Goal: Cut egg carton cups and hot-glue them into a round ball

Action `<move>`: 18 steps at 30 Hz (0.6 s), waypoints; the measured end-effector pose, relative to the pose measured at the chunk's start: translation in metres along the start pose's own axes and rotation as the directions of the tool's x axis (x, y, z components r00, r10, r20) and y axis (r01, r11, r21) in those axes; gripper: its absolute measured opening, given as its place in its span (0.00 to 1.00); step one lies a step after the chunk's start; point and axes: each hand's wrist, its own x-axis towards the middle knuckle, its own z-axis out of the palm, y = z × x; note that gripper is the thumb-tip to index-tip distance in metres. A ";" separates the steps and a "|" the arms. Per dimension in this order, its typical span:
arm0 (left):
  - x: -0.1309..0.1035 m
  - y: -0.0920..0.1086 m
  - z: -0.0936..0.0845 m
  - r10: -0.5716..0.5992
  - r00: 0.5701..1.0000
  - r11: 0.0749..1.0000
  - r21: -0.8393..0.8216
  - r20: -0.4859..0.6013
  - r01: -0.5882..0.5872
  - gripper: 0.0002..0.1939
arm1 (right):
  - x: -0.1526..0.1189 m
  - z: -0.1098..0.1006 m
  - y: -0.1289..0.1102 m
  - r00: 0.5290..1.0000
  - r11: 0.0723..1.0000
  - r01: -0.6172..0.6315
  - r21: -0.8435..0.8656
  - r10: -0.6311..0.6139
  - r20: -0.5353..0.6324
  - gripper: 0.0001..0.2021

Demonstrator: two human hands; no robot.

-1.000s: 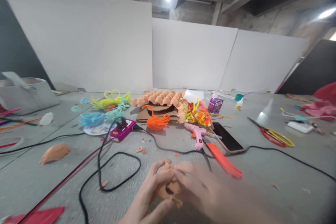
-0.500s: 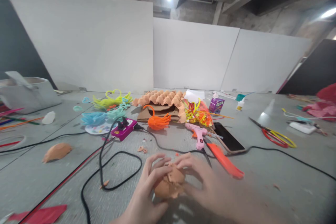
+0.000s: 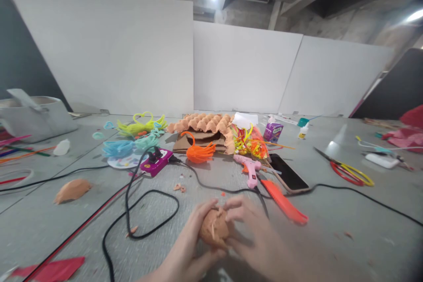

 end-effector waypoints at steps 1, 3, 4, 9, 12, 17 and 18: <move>0.001 0.000 0.000 -0.003 1.000 1.000 0.027 -0.030 0.003 0.32 | 0.001 -0.003 -0.003 1.000 1.000 -0.002 -0.019 0.002 0.012 0.15; 0.003 0.000 0.001 -0.008 0.997 0.998 0.063 -0.081 0.013 0.29 | 0.004 -0.009 -0.009 0.999 0.999 0.004 -0.046 -0.002 0.037 0.18; 0.004 0.001 0.000 -0.009 0.994 0.997 0.074 -0.108 0.017 0.29 | 0.005 -0.011 -0.011 0.999 0.999 0.010 -0.051 -0.008 0.042 0.19; 0.005 0.007 -0.002 0.088 0.985 0.990 0.126 -0.148 -0.069 0.31 | 0.003 -0.004 -0.010 1.000 1.000 -0.005 0.026 0.006 -0.031 0.18; 0.007 0.010 -0.002 0.184 0.973 0.977 0.136 -0.139 -0.165 0.28 | 0.000 0.005 0.001 0.999 0.991 0.026 0.128 -0.020 -0.045 0.17; 0.006 0.002 0.002 0.133 0.983 0.988 0.092 -0.123 -0.123 0.29 | -0.004 0.012 0.017 0.997 0.981 0.061 0.182 -0.068 0.027 0.11; 0.005 -0.001 0.002 0.117 0.988 0.991 0.070 -0.099 -0.110 0.29 | -0.005 0.013 0.018 0.998 0.981 0.048 0.187 -0.056 0.041 0.11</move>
